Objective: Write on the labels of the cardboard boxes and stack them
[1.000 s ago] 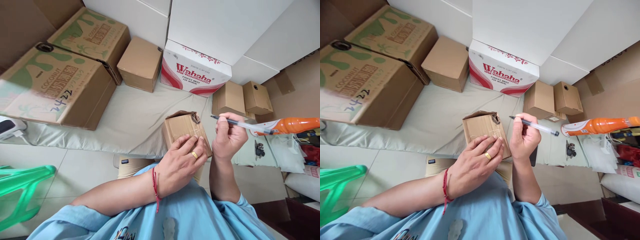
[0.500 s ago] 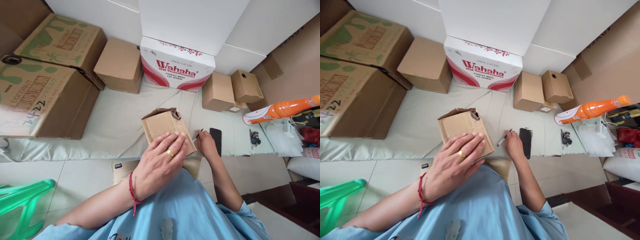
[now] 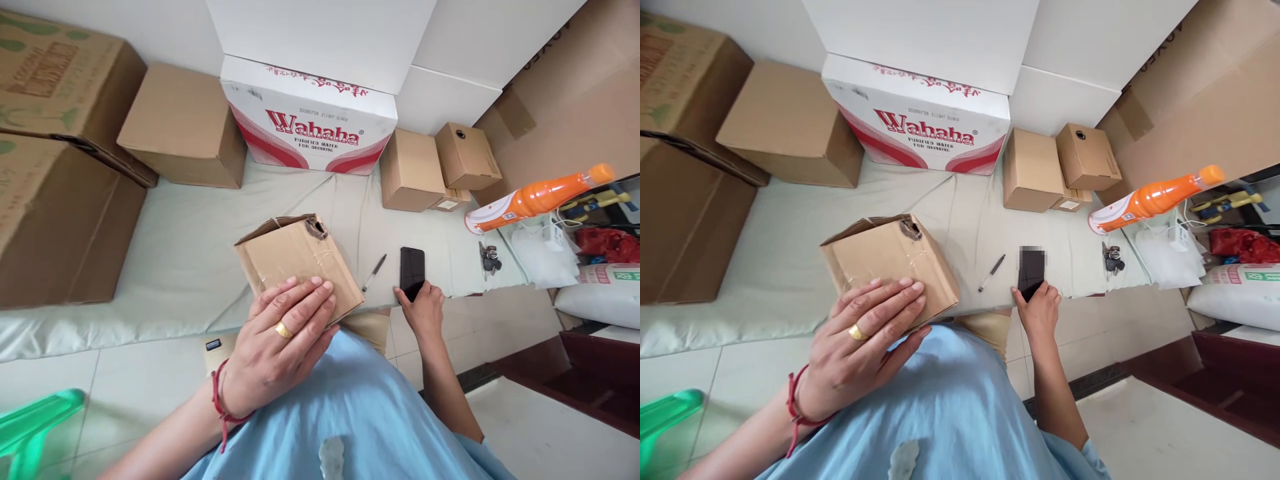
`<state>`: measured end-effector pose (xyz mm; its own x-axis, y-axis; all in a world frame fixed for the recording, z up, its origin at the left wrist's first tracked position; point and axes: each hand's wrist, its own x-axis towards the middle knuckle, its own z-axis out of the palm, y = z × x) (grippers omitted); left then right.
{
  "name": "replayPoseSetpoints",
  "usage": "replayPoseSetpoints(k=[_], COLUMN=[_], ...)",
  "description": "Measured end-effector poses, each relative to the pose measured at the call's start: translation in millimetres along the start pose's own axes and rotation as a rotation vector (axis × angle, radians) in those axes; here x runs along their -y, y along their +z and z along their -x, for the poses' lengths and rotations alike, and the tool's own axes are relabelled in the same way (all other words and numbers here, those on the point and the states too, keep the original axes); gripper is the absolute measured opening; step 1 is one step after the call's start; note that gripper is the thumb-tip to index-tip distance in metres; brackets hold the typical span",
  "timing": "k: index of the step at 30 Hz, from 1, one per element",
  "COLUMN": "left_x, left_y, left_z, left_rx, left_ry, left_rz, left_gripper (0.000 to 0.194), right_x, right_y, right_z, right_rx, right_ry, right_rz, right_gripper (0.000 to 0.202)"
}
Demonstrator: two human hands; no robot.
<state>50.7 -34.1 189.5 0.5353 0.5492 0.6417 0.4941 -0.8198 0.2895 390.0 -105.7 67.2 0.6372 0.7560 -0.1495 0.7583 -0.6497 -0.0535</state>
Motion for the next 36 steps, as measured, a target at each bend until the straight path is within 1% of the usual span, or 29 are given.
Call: replayPoseSetpoints(k=[3, 5, 8, 10, 13, 15, 17, 19, 21, 24, 25, 27, 30, 31, 33, 36], left_x=[-3.5, -4.3, -1.2, 3.3, 11.0, 15.0, 17.5, 18.9, 19.7, 20.5, 20.6, 20.5, 19.0, 18.2, 16.4, 14.4], left_y=[6.7, 7.4, 3.0, -1.3, -5.4, -5.9, -5.0, -3.4, -1.7, 0.5, 1.1, 2.1, 2.8, 2.9, 2.9, 2.5], left_z=[-6.7, -6.2, 4.0, 14.9, 31.0, 38.5, 42.3, 42.8, 41.1, 37.7, 36.9, 36.0, 36.3, 36.6, 37.2, 37.8], left_rx=[0.009, 0.002, -0.039, -0.067, -0.073, -0.040, -0.004, 0.012, 0.009, 0.003, 0.002, -0.001, -0.005, -0.006, -0.008, -0.018], left_ry=[0.002, 0.010, 0.000, -0.032, -0.078, -0.083, -0.072, -0.061, -0.054, -0.037, -0.033, -0.027, -0.025, -0.027, -0.038, -0.048], left_rz=[0.036, 0.090, 0.162, 0.157, 0.126, 0.132, 0.143, 0.145, 0.148, 0.165, 0.167, 0.162, 0.152, 0.151, 0.147, 0.134], left_gripper=[0.035, 0.034, 0.031, 0.032, 0.039, 0.044, 0.044, 0.043, 0.043, 0.043, 0.044, 0.044, 0.046, 0.046, 0.047, 0.045], right_x=[8.4, 9.7, 6.3, 3.2, 0.1, -0.4, 1.5, 7.7, 19.7, 48.3, 59.7, 83.6, 116.8, 126.1, 140.8, 152.8], right_y=[5.5, 8.5, 10.4, 9.5, 4.1, -2.2, -10.9, -22.1, -36.8, -66.8, -78.6, -103.3, -135.0, -142.2, -150.3, -149.8], right_z=[-8.0, -16.0, -24.0, -24.4, -20.2, -17.4, -16.3, -15.9, -13.9, -0.6, 7.4, 27.8, 61.6, 71.2, 85.1, 93.0], right_rx=[-0.061, -0.087, -0.081, -0.067, -0.049, -0.019, 0.007, -0.005, -0.049, -0.124, -0.153, -0.207, -0.346, -0.377, -0.427, -0.466], right_ry=[0.056, 0.096, 0.139, 0.133, 0.096, 0.104, 0.121, 0.099, 0.045, -0.065, -0.130, -0.310, -0.544, -0.609, -0.716, -0.793], right_rz=[-0.056, -0.120, -0.174, -0.162, -0.139, -0.168, -0.225, -0.293, -0.378, -0.532, -0.586, -0.693, -0.721, -0.705, -0.666, -0.634], right_gripper=[0.090, 0.091, 0.091, 0.089, 0.085, 0.085, 0.083, 0.081, 0.077, 0.074, 0.075, 0.074, 0.075, 0.075, 0.074, 0.072])
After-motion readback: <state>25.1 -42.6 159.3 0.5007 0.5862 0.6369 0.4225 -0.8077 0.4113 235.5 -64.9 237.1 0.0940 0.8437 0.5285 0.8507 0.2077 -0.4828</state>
